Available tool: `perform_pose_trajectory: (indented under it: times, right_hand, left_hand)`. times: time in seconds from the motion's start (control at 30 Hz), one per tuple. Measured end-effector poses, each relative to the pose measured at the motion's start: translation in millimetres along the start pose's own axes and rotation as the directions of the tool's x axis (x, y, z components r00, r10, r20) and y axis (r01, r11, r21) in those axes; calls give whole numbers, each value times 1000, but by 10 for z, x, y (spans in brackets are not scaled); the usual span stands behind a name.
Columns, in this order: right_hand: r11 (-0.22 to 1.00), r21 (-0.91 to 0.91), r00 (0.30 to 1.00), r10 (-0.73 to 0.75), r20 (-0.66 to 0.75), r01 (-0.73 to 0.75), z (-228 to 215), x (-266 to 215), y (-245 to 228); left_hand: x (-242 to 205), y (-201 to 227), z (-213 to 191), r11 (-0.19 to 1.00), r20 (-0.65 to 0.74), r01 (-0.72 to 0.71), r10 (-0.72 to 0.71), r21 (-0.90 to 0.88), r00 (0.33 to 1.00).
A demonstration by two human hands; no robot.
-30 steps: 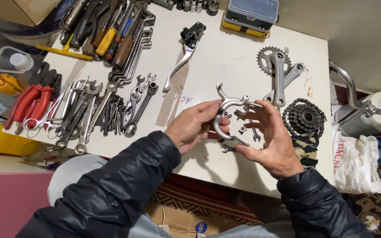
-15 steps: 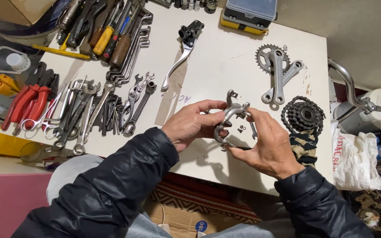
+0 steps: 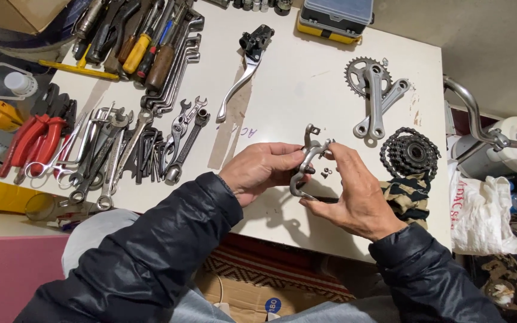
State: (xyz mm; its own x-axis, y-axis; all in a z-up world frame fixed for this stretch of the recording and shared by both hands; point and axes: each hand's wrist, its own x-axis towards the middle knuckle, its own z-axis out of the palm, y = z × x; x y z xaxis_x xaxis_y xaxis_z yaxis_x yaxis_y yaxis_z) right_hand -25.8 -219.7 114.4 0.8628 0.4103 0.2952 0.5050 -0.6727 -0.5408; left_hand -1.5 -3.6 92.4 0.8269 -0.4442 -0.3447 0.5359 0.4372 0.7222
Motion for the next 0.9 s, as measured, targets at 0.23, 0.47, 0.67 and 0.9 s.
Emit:
perform_pose_trajectory:
  times: [0.23,0.47,0.67,0.9]
  right_hand:
    - [989,-89,992,-125,-29,122,-82,-44,99]
    - [995,31,995,-100,17,100,11,-32,79]
    - [981,-62,983,-185,-15,183,-46,-4,44]
    - [945,-222,969,-245,3,240,-66,-37,104]
  left_hand:
    - [3,15,-43,1000,20,2,-2,4,1000]
    - [-22,-31,-57,998,25,24,-25,62,999]
    - [-60,14,-24,997,26,23,-25,70,999]
    - [-48,-5,-50,998,33,20,-22,52,999]
